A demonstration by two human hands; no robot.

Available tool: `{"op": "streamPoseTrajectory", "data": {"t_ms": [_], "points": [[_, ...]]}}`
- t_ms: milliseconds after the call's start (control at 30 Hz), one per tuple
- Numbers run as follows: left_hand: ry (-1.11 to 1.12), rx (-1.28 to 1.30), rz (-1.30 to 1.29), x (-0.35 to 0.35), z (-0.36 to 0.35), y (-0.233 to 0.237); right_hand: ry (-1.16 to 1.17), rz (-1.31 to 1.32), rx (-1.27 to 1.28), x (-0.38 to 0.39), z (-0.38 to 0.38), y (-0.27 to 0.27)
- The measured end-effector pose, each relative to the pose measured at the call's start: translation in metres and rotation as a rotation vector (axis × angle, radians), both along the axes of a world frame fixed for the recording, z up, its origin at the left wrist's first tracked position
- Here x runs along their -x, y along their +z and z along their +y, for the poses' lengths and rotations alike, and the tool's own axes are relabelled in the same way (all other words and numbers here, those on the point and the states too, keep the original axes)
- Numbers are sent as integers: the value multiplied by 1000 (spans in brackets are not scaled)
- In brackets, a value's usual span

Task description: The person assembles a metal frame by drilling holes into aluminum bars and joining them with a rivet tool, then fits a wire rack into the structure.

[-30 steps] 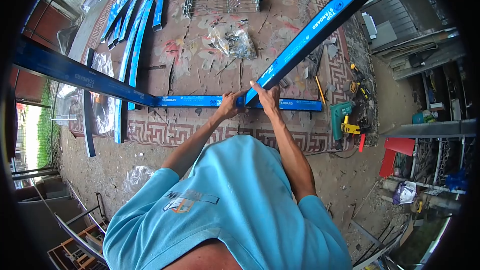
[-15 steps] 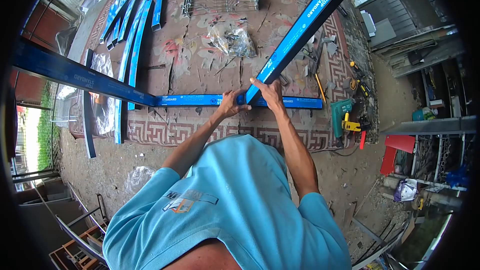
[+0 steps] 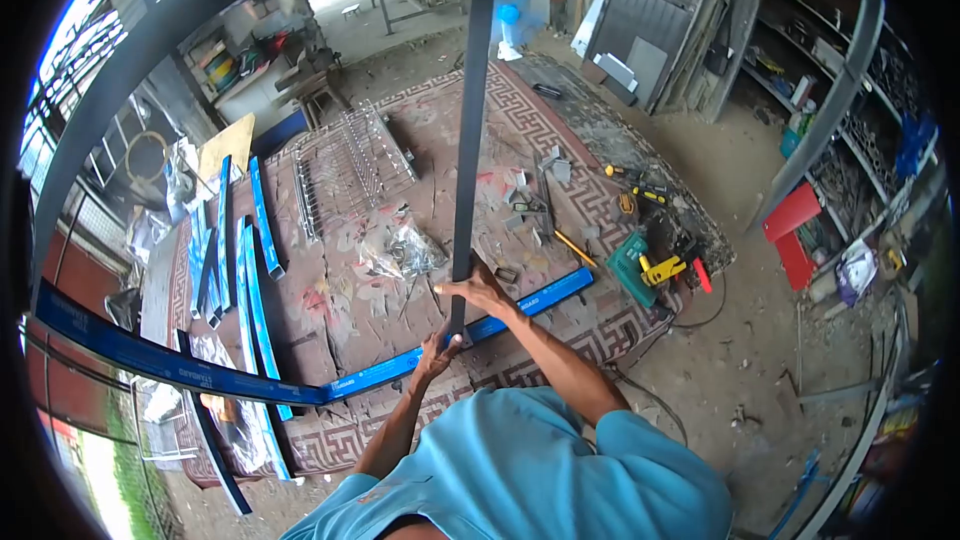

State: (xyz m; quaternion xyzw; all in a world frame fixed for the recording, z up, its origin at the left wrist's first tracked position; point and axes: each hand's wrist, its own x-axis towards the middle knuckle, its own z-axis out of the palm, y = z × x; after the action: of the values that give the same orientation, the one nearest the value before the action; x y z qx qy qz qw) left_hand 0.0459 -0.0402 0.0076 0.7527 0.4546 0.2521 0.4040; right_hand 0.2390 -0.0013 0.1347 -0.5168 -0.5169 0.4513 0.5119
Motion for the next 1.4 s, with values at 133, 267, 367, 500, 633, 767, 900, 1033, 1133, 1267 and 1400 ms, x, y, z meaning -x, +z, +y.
{"op": "streamPoseTrajectory", "data": {"t_ms": [133,267,367,500,633,767,900,1033,1133,1267,1400], "points": [[-14,37,139,3,0,-15,-114,-282,-77,9,-9,0],[145,-129,114,-9,-14,4,-441,-362,-60,26,-19,-11],[125,-103,46,-10,-9,-9,-253,-141,-36,8,-25,11],[-93,159,-49,4,2,16,84,-5,13,-19,-30,66],[32,76,-87,9,2,-8,220,202,-13,-22,-19,65],[9,62,32,1,2,3,36,207,-96,1,-20,72],[130,-56,22,-6,-11,9,-349,-32,-227,23,-17,96],[130,-116,64,-8,-13,5,-330,-198,-211,13,-8,98],[85,-105,122,-10,-13,8,-89,-8,-119,1,-10,111],[143,-125,113,-12,-16,19,133,82,-23,-18,-13,117],[95,-88,159,-9,-14,22,161,254,3,-25,-17,115]]}}
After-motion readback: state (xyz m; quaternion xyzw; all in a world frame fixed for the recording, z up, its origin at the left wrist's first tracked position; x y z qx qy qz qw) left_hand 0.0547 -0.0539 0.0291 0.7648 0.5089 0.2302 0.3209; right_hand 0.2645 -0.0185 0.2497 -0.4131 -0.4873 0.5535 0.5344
